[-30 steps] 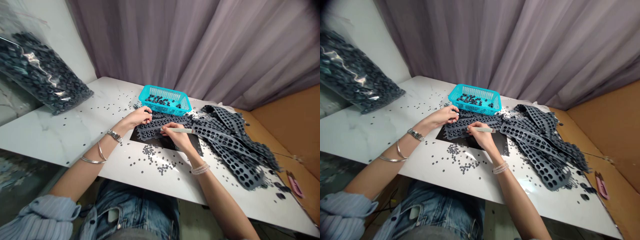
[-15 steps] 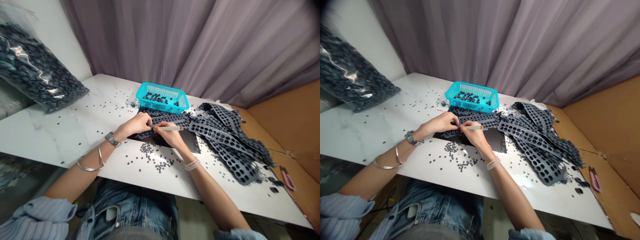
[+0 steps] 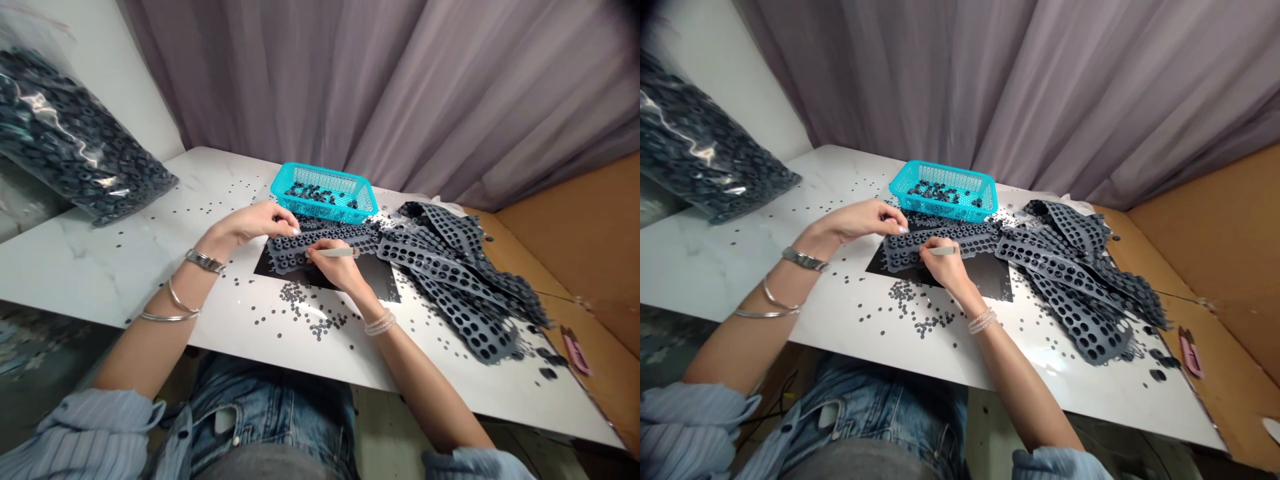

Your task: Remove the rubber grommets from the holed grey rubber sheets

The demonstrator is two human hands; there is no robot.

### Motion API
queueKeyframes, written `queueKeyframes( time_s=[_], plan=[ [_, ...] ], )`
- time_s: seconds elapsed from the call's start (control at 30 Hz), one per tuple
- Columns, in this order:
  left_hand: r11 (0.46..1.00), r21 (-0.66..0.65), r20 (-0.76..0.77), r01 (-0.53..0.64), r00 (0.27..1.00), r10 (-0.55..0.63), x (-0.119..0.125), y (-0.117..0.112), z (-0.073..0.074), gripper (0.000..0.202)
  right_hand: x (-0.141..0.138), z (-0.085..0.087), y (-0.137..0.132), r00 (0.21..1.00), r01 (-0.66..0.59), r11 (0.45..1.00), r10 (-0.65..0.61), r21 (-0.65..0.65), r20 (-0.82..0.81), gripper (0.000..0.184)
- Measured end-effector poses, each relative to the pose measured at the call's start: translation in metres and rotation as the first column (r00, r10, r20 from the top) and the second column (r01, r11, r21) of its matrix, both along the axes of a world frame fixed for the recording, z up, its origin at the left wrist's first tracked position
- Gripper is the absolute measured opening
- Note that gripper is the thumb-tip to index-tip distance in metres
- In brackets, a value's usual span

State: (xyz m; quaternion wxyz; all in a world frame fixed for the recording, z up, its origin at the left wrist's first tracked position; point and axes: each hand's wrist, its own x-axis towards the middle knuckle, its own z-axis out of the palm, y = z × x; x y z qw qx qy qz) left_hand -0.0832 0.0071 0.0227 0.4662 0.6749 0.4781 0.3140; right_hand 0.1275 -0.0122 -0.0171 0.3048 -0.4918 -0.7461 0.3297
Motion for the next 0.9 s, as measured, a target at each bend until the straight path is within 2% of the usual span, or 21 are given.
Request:
queueKeyframes(
  time_s=[0.03,0.1,0.17,0.23,0.33,0.47,0.67,0.83,0.9],
  plan=[
    [0.997,-0.045,0.117,-0.060,0.991,0.065,-0.004,0.002,0.003,0.007,0.000,-0.001,0.000,1.000,0.000,1.000,0.000,-0.014,-0.015,0.020],
    [0.976,-0.179,0.328,-0.122,0.928,0.177,-0.007,0.008,0.001,0.008,0.002,-0.004,0.002,0.998,0.001,0.998,-0.004,-0.055,-0.067,0.020],
    [0.940,-0.331,0.490,-0.087,0.835,0.250,-0.004,0.015,-0.007,0.008,0.004,-0.007,0.004,0.989,0.008,0.995,-0.022,-0.099,-0.146,0.021],
    [0.893,-0.450,0.583,-0.022,0.750,0.312,0.002,0.021,-0.016,0.008,0.008,-0.009,0.006,0.972,0.021,0.991,-0.052,-0.136,-0.227,0.022],
    [0.843,-0.536,0.645,0.040,0.663,0.379,0.010,0.023,-0.023,0.009,0.013,-0.012,0.009,0.949,0.042,0.984,-0.094,-0.175,-0.301,0.022],
    [0.821,-0.565,0.692,0.084,0.589,0.416,0.012,0.021,-0.024,0.010,0.016,-0.015,0.011,0.928,0.053,0.971,-0.135,-0.235,-0.348,0.019],
    [0.803,-0.581,0.719,0.133,0.546,0.430,0.011,0.020,-0.020,0.018,0.016,-0.012,0.009,0.918,0.014,0.957,-0.127,-0.289,-0.376,0.017],
    [0.760,-0.577,0.780,0.299,0.476,0.406,0.013,0.017,-0.016,0.015,0.019,-0.003,0.003,0.948,-0.057,0.957,-0.038,-0.285,-0.317,0.013],
    [0.753,-0.589,0.766,0.294,0.500,0.404,0.017,0.016,-0.017,0.025,0.020,-0.003,0.002,0.955,-0.072,0.959,-0.013,-0.272,-0.297,0.012]
  ],
)
